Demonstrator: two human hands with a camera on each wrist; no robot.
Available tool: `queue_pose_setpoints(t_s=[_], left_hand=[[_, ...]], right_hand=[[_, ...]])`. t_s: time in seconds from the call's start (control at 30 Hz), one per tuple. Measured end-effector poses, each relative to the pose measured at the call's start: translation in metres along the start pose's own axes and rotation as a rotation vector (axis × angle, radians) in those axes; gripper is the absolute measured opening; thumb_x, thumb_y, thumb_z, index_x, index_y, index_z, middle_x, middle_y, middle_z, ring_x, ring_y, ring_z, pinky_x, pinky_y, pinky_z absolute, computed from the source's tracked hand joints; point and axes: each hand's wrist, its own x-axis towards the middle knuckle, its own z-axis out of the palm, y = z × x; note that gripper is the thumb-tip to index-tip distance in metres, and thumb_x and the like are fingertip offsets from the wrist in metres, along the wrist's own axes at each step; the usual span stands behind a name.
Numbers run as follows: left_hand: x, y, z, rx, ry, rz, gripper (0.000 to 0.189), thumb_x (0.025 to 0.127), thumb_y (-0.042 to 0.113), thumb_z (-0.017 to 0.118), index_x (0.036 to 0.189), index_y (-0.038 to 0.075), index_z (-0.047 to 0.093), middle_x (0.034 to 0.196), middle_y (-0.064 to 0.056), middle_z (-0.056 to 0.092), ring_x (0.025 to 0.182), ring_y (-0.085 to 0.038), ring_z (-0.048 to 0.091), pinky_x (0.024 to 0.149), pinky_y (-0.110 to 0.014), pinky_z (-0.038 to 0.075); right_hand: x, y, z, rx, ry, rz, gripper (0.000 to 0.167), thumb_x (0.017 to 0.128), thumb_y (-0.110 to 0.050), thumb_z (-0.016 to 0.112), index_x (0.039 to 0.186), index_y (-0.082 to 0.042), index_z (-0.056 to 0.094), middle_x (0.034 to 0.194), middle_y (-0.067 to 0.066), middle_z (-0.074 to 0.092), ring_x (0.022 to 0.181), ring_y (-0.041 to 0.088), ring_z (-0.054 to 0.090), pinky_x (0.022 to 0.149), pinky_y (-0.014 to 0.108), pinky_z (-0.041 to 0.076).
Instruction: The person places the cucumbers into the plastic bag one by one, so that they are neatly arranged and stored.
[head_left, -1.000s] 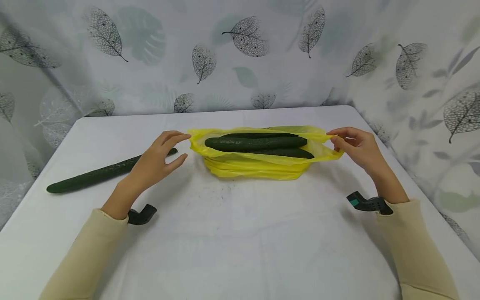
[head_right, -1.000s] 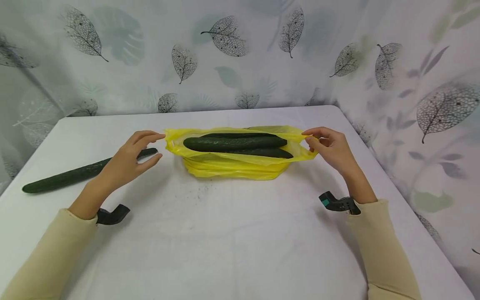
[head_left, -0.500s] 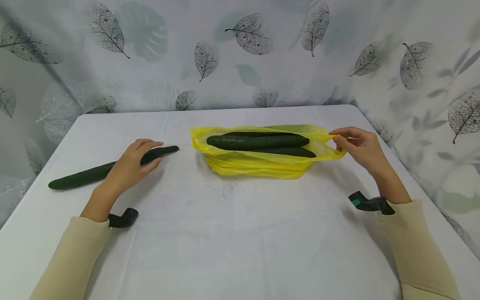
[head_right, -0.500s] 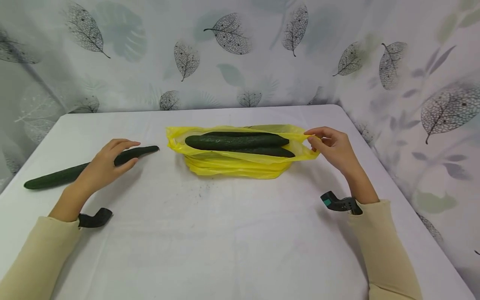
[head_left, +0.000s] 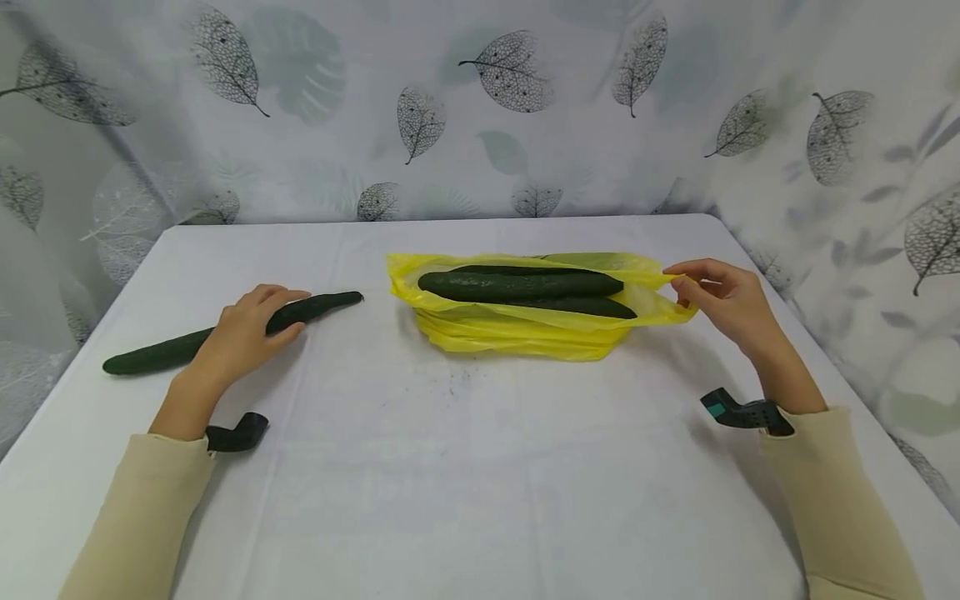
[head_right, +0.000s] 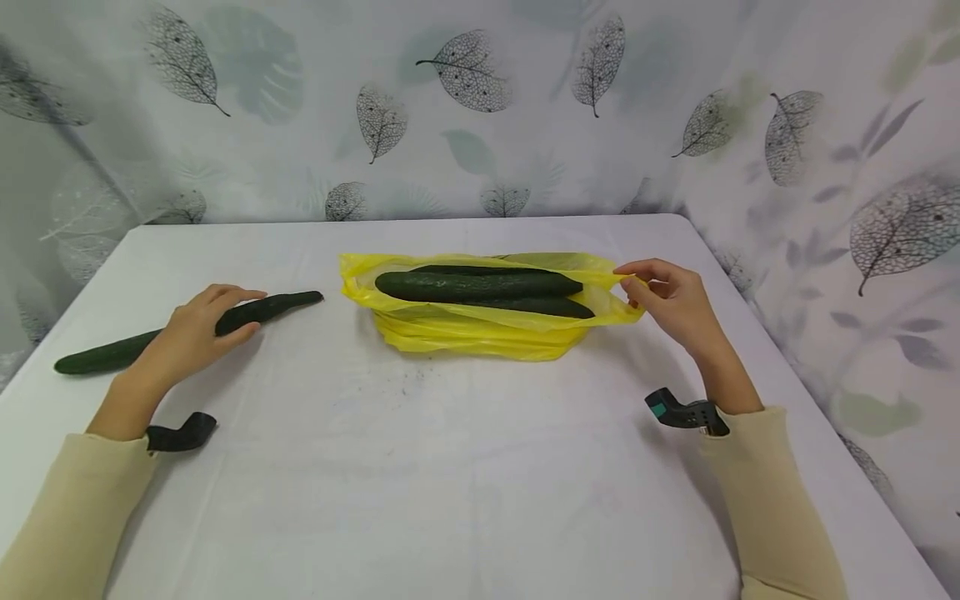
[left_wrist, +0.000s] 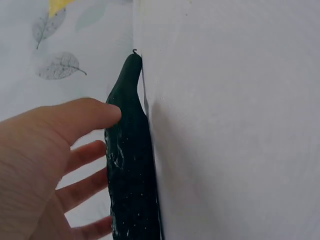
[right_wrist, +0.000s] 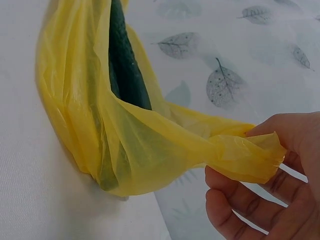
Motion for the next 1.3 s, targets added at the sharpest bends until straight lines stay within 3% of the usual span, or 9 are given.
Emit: queue_pose_setpoints(t_s=[0.07, 0.27, 0.43, 0.53, 0.73, 1.0, 1.17, 1.3], left_hand=[[0.000, -0.002, -0.001, 0.010, -0.023, -0.024, 0.041, 0.094, 0.013, 0.065, 0.134, 0.009, 0.054, 0.124, -0.022, 0.051, 0.117, -0.043, 0.048, 0.083, -0.064, 0.034], [-0.004, -0.006, -0.003, 0.026, -0.100, -0.107, 0.048, 0.097, 0.021, 0.063, 0.140, 0.007, 0.048, 0.129, -0.027, 0.049, 0.120, -0.046, 0.045, 0.089, -0.067, 0.032], [-0.004, -0.014, -0.004, 0.077, -0.213, -0.223, 0.058, 0.100, 0.038, 0.054, 0.146, 0.005, 0.038, 0.139, -0.034, 0.039, 0.125, -0.055, 0.035, 0.093, -0.071, 0.026], [-0.005, -0.018, -0.004, 0.098, -0.241, -0.254, 0.059, 0.102, 0.042, 0.049, 0.147, 0.006, 0.035, 0.141, -0.034, 0.035, 0.123, -0.059, 0.032, 0.091, -0.073, 0.025], [-0.008, -0.019, -0.003, 0.112, -0.207, -0.221, 0.054, 0.102, 0.038, 0.051, 0.146, 0.008, 0.039, 0.134, -0.033, 0.041, 0.118, -0.057, 0.039, 0.089, -0.072, 0.029], [-0.012, -0.022, -0.004, 0.163, -0.169, -0.164, 0.053, 0.098, 0.035, 0.059, 0.142, 0.011, 0.045, 0.122, -0.031, 0.051, 0.105, -0.053, 0.051, 0.078, -0.065, 0.041], [-0.011, -0.019, -0.010, 0.099, -0.166, -0.175, 0.052, 0.099, 0.038, 0.056, 0.144, 0.014, 0.043, 0.119, -0.028, 0.049, 0.094, -0.048, 0.056, 0.072, -0.060, 0.043], [-0.009, -0.013, -0.016, 0.050, -0.157, -0.196, 0.054, 0.101, 0.041, 0.052, 0.147, 0.017, 0.040, 0.122, -0.024, 0.046, 0.096, -0.045, 0.056, 0.075, -0.063, 0.042]], right_hand=[[0.000, 0.001, -0.001, 0.014, -0.001, -0.013, 0.030, 0.099, -0.019, 0.059, 0.119, 0.003, 0.065, 0.091, -0.008, 0.062, 0.070, 0.006, 0.059, 0.067, 0.011, 0.049], [0.001, 0.003, -0.002, 0.022, -0.005, -0.026, 0.028, 0.098, -0.015, 0.060, 0.118, 0.004, 0.065, 0.088, -0.009, 0.062, 0.070, 0.007, 0.058, 0.067, 0.012, 0.049], [0.002, 0.003, -0.002, 0.001, -0.002, 0.013, 0.031, 0.098, -0.020, 0.060, 0.120, 0.002, 0.064, 0.087, -0.013, 0.061, 0.071, 0.006, 0.059, 0.068, 0.012, 0.049], [0.002, 0.002, -0.002, 0.004, -0.007, 0.023, 0.032, 0.098, -0.020, 0.061, 0.121, 0.002, 0.064, 0.084, -0.014, 0.060, 0.072, 0.006, 0.059, 0.068, 0.012, 0.049], [0.001, 0.003, -0.003, 0.012, -0.008, 0.015, 0.030, 0.098, -0.018, 0.061, 0.120, 0.003, 0.064, 0.081, -0.007, 0.061, 0.070, 0.006, 0.058, 0.067, 0.012, 0.049], [0.000, 0.003, -0.002, -0.022, -0.010, 0.045, 0.033, 0.098, -0.023, 0.061, 0.121, 0.001, 0.064, 0.082, -0.015, 0.059, 0.071, 0.005, 0.059, 0.068, 0.011, 0.049], [0.000, 0.003, -0.003, 0.000, -0.009, 0.017, 0.031, 0.098, -0.019, 0.061, 0.119, 0.003, 0.064, 0.082, -0.015, 0.060, 0.070, 0.005, 0.059, 0.067, 0.012, 0.049], [0.001, 0.003, -0.003, 0.026, -0.010, 0.009, 0.029, 0.098, -0.017, 0.061, 0.119, 0.003, 0.064, 0.081, -0.013, 0.060, 0.070, 0.006, 0.059, 0.068, 0.012, 0.049]])
